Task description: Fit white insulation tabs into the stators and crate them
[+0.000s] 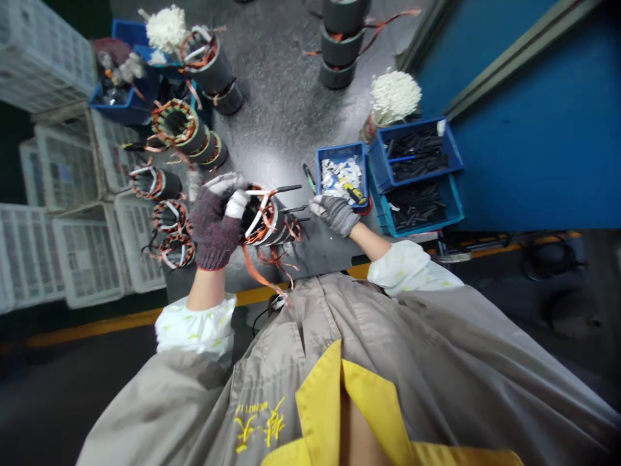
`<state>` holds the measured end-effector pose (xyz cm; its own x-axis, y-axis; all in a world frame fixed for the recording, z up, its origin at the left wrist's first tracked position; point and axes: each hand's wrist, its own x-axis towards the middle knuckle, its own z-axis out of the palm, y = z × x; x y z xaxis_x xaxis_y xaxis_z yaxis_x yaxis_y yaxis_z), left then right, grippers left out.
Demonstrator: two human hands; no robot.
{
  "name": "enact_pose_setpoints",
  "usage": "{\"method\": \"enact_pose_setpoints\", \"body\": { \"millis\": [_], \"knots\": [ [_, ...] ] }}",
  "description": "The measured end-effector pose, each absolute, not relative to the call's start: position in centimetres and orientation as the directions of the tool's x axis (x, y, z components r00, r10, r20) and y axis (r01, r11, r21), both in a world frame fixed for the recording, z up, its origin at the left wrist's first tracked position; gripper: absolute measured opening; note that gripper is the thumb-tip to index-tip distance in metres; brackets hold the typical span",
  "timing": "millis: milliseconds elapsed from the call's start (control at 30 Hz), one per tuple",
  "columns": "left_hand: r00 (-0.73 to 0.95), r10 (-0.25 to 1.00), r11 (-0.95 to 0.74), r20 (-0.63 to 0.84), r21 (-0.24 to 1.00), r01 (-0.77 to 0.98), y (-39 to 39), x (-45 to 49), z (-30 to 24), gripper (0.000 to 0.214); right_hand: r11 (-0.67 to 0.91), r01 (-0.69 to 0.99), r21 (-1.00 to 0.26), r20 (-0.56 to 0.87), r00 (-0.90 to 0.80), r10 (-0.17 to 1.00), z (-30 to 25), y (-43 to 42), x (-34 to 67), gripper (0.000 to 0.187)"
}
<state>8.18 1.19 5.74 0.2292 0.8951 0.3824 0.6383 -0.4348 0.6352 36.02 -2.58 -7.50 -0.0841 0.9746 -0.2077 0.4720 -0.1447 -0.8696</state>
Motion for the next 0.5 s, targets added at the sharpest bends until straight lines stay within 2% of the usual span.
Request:
{"method": "enact_pose_setpoints", "body": {
  "millis": [133, 267, 400, 500],
  "knots": [
    [0.206, 0.859, -0.486, 0.469, 0.617, 0.619, 1.6, 8.3, 6.1, 0.028, -0.170, 0.523, -0.835, -0.202, -0.005, 0.979, -5.3, -4.0, 38.5, 0.022],
    [0.159, 0.875, -0.449, 0.457, 0.644, 0.620, 1.8, 8.8, 6.4, 0.029, -0.271, 0.610, -0.745, -0.127, 0.270, 0.955, -2.5, -8.3, 48.1, 0.025],
    [0.144, 0.886, -0.418, 0.441, 0.625, 0.659, 1.6, 9.0, 6.9, 0.029, -0.470, 0.756, -0.457, -0.020, 0.519, 0.855, -1.2, -8.9, 57.1, 0.033],
    [0.128, 0.908, -0.374, 0.399, 0.633, 0.678, 1.7, 8.7, 6.7, 0.032, -0.522, 0.793, -0.315, -0.077, 0.527, 0.847, -1.6, -4.7, 59.1, 0.039]
  ]
}}
